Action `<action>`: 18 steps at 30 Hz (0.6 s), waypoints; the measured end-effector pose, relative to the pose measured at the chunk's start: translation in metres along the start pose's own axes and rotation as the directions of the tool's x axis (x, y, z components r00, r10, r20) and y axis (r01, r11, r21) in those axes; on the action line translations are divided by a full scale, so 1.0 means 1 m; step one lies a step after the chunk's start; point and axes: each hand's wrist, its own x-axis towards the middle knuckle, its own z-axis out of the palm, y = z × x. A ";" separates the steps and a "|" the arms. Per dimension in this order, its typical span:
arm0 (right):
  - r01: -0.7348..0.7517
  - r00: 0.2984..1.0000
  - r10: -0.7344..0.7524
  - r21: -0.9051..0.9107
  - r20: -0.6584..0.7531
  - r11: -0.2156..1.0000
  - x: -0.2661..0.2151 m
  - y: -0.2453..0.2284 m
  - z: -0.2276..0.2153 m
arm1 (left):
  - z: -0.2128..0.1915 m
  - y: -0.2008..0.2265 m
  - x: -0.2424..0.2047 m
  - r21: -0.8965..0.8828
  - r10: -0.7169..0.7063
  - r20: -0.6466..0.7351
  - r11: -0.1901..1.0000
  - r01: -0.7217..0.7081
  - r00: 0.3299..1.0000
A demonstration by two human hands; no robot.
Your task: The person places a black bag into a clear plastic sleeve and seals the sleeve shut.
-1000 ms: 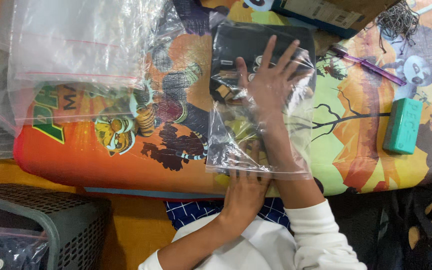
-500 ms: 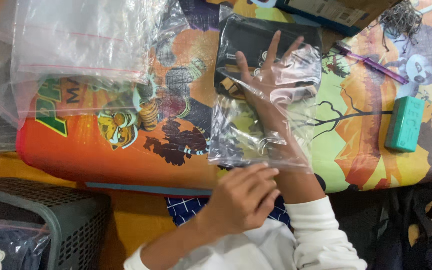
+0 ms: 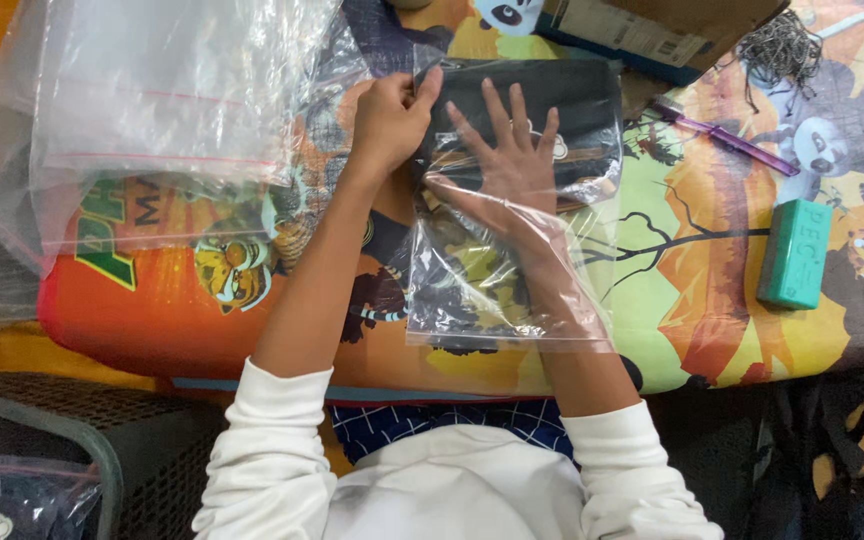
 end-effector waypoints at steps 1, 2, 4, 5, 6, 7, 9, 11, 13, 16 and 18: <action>-0.004 1.000 0.004 -0.002 -0.001 1.000 0.001 0.003 0.002 | 0.007 -0.009 0.013 -0.001 0.003 0.003 1.000 -0.003 1.000; -0.002 1.000 0.002 -0.023 0.002 1.000 0.001 0.004 0.005 | 0.014 -0.019 0.026 0.071 0.012 -0.054 0.997 -0.008 0.998; -0.001 1.000 0.001 -0.043 0.002 0.999 0.000 0.006 0.007 | 0.022 -0.030 0.039 0.145 0.029 -0.110 0.989 -0.013 0.993; 0.049 0.991 -0.050 -0.010 -0.127 0.999 -0.003 0.005 0.007 | 0.024 -0.031 0.040 0.160 0.017 -0.111 0.987 0.001 0.994; 0.101 0.962 -0.093 0.016 -0.255 0.995 -0.006 0.005 0.007 | 0.026 -0.032 0.041 0.176 0.006 -0.109 0.984 0.014 0.994; 0.098 0.962 -0.090 0.016 -0.259 0.995 -0.007 0.000 0.007 | 0.031 -0.027 0.036 0.179 0.010 -0.108 0.984 0.009 0.994; -0.032 0.993 0.030 -0.016 -0.118 0.999 -0.009 -0.009 0.006 | 0.042 -0.017 0.026 0.354 0.134 -0.269 0.935 -0.032 0.954; -0.094 0.992 0.092 -0.025 -0.082 0.995 -0.016 -0.015 0.004 | 0.049 -0.017 0.027 0.380 0.130 -0.289 0.925 -0.011 0.948; -0.151 0.988 0.150 -0.029 -0.040 0.988 -0.022 -0.017 0.006 | 0.051 -0.015 0.028 0.407 0.120 -0.311 0.913 0.018 0.943; -0.114 0.993 0.114 0.039 -0.008 0.993 -0.028 -0.014 0.009 | 0.044 -0.005 0.029 0.345 0.034 -0.294 0.936 0.073 0.955; -0.086 0.995 0.084 0.035 0.044 0.996 -0.027 -0.012 0.006 | 0.035 0.006 0.030 0.267 -0.049 -0.211 0.958 0.105 0.976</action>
